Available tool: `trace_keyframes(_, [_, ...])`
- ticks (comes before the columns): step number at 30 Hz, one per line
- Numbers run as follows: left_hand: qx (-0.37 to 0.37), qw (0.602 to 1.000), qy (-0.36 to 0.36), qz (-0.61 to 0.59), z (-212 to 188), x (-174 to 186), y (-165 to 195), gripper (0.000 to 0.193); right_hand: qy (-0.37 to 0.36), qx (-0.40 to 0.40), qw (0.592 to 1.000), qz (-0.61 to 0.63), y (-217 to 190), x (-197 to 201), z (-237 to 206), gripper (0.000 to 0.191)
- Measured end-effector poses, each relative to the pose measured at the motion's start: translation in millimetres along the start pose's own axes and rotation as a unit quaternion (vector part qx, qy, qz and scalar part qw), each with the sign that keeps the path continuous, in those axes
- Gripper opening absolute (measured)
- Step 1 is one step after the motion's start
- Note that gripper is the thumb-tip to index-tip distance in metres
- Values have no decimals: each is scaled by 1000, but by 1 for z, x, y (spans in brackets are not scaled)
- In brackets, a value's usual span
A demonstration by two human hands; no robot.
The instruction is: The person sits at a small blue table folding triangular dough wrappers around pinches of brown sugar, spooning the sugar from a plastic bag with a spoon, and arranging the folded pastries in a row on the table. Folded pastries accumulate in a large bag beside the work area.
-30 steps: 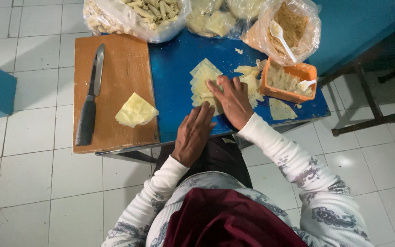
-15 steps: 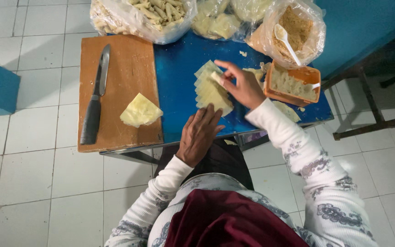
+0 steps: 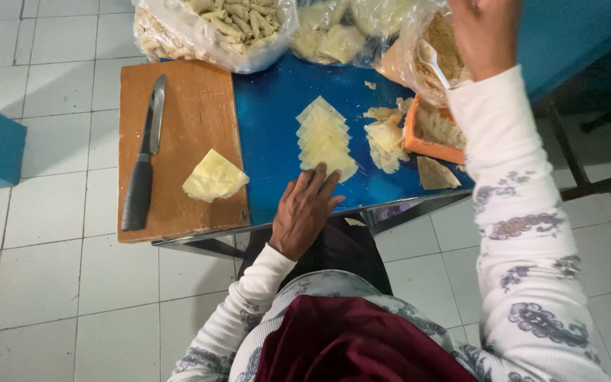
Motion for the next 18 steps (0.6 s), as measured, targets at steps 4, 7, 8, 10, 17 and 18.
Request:
trace_keyframes(4, [-5,1000,4,10,-2,-2,-1,48,-19,153,960,-234,35,41,-24,37])
trace_keyframes(7, [-3,1000,3,8,-2,-2,-1,47,-86,87,960,-253,63,33,-37,58])
trace_keyframes(8, [0,1000,2,7,-2,-2,-2,47,-114,62,956,-264,72,29,-37,59])
trace_keyframes(10, [-8,1000,10,20,-1,-2,-2,47,-142,-20,957,-252,85,25,-38,55])
trace_keyframes(17, [-8,1000,11,16,-3,-4,-3,46,-147,-129,963,-185,93,41,-48,53])
trace_keyframes(18, [-5,1000,4,11,-4,-4,-2,46,-159,-163,957,-177,94,41,-51,60])
Point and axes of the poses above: each hand's wrist, its own z-axis towards the middle knuckle, its own x-axis out of the back of the hand, y = z × x, the point moved 3 cm from there along z, towards the middle knuckle, and after that the axes turned 8 degrees about -z, right-handed, at the moved point
